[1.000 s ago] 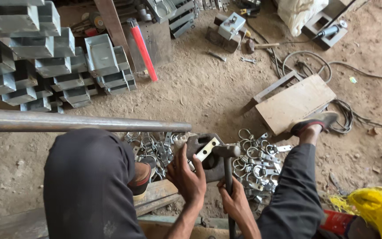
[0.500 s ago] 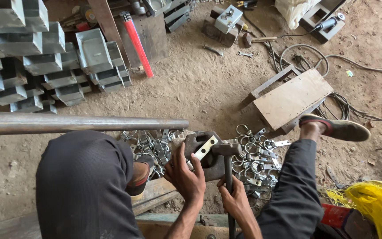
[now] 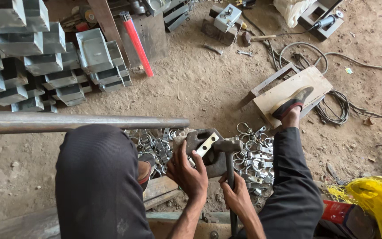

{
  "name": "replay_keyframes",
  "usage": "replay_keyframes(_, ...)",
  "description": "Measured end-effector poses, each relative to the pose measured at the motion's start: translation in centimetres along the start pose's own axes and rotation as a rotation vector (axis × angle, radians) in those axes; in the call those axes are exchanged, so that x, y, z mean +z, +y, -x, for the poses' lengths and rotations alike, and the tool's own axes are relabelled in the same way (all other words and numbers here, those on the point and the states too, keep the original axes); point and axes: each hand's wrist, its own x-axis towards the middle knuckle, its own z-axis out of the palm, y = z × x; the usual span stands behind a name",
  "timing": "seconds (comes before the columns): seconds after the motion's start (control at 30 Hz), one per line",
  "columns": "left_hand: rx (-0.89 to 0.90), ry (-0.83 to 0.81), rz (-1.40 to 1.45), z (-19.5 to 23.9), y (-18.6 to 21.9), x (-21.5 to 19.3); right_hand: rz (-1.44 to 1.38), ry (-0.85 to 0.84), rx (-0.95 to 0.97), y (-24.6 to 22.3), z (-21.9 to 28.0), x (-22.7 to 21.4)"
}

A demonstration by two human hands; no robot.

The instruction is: The person shapes metal brackets using a hammer and a jig, hitting the metal parts to bend them into a specific shape before moving them into a pile.

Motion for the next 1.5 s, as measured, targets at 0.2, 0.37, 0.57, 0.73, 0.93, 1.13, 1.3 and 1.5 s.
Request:
replay_keyframes(0.2, -0.018, -0.016, -0.022, 0.0, 0.2, -0.4, -0.005, -0.011, 0.022, 0.1, 0.7, -0.2)
replay_keyframes(0.37, -0.026, -0.035, 0.006, 0.0, 0.0, -0.3, 0.145, 0.008, 0.065, 0.3, 1.6, 0.0)
replay_keyframes(0.57, -0.012, -0.021, 0.017, -0.2, -0.1, -0.3, 0.297, 0.028, -0.072, -0.4, 1.8, 0.6)
replay_keyframes(0.73, -0.01, -0.033, 0.025, -0.2, -0.2, -0.2, 0.313, 0.02, -0.099, -1.2, 2.0, 0.6)
replay_keyframes(0.93, -0.026, -0.058, 0.04, -0.2, -0.1, -0.3, 0.29, 0.069, -0.088, -2.3, 2.4, 0.9)
replay_keyframes(1.13, -0.012, -0.043, 0.002, -0.1, -0.2, 0.2, 0.273, 0.11, -0.08, -2.2, 2.3, 0.9)
replay_keyframes(1.3, -0.009, -0.034, 0.004, -0.1, -0.1, 0.1, 0.272, 0.108, -0.15, -1.9, 2.2, 0.8)
replay_keyframes(1.5, -0.033, -0.059, -0.015, -0.2, 0.2, -0.1, 0.295, 0.065, -0.081, -1.6, 2.1, 0.9)
